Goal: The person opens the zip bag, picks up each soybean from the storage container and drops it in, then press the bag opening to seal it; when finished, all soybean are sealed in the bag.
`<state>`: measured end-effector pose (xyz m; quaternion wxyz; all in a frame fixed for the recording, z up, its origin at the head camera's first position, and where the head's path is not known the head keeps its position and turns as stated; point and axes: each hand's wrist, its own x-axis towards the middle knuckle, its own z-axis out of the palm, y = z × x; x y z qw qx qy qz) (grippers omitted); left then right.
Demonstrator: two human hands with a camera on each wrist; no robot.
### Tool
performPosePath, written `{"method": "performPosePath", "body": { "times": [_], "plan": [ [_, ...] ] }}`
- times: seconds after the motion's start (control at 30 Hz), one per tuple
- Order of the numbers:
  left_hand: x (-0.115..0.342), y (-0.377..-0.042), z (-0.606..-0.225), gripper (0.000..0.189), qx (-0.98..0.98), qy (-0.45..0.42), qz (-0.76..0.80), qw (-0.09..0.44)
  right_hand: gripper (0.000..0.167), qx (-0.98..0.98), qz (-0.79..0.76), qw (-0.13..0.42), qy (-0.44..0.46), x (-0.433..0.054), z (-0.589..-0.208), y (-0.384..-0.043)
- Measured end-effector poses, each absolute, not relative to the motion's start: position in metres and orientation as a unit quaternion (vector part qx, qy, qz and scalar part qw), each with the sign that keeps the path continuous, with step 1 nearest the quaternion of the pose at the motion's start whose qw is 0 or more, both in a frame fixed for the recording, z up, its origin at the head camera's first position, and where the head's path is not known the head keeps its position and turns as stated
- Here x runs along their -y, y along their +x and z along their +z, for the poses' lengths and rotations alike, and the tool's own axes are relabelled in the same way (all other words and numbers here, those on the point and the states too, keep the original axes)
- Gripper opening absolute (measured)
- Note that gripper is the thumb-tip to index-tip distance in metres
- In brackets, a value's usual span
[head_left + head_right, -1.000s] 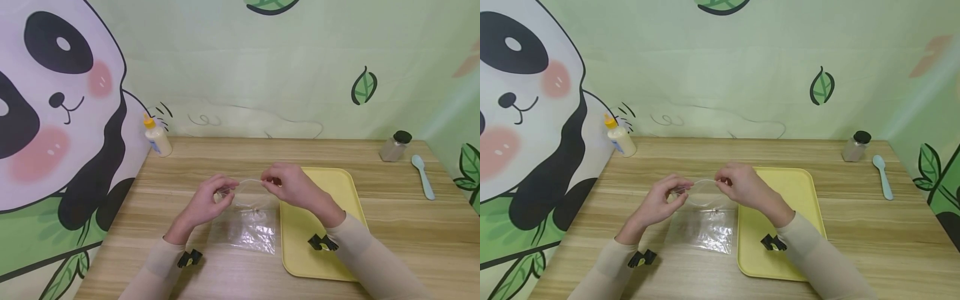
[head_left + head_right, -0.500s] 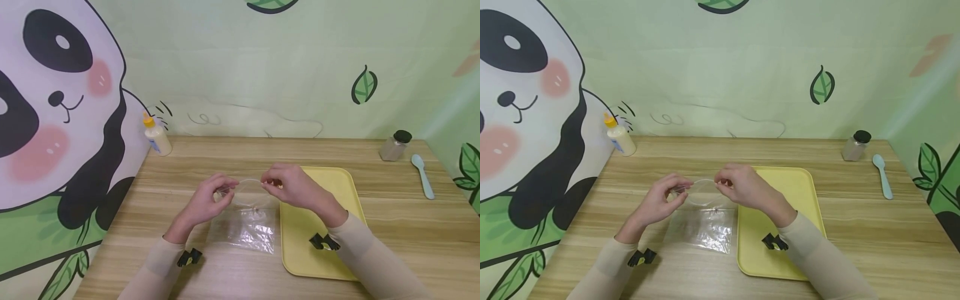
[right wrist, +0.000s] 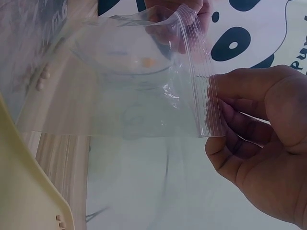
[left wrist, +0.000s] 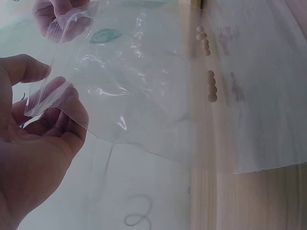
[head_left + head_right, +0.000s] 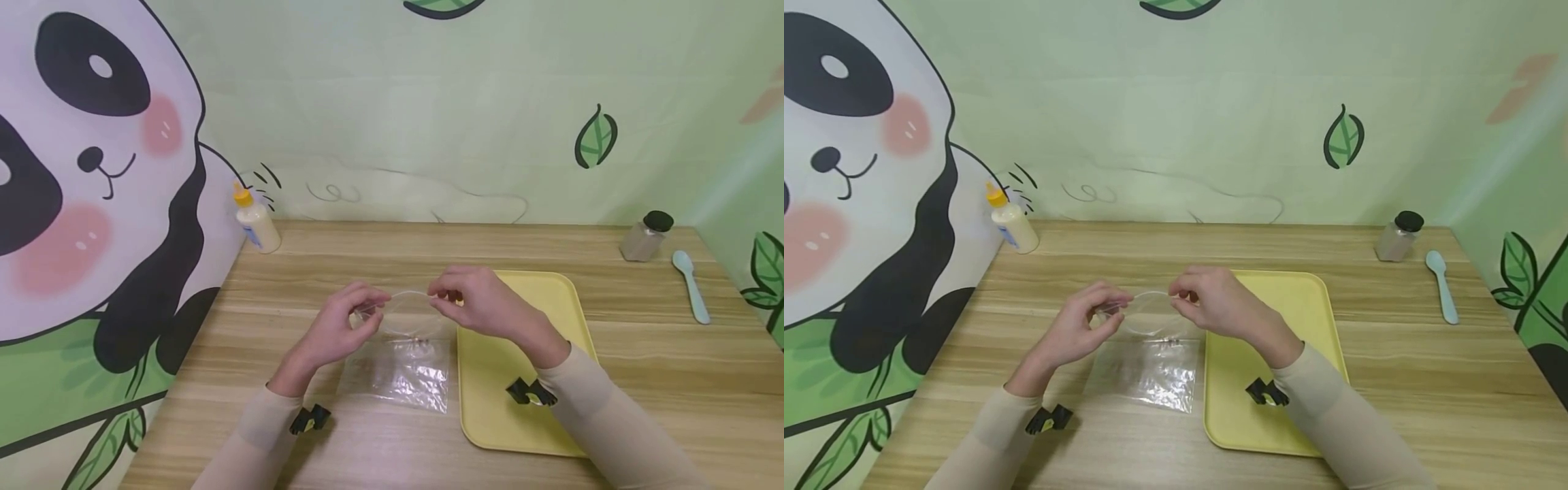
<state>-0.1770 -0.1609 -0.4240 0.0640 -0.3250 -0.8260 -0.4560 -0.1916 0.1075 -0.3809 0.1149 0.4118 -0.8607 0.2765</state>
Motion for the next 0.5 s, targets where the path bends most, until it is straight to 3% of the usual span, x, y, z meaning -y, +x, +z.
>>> {"method": "performPosePath", "body": {
  "times": [0.5],
  "plan": [
    [0.161,-0.177,-0.423,0.028,0.824,-0.329,-0.456,0.071,0.011,0.881,0.289,0.095,0.362,-0.116,-0.382,-0.203]
  ]
}}
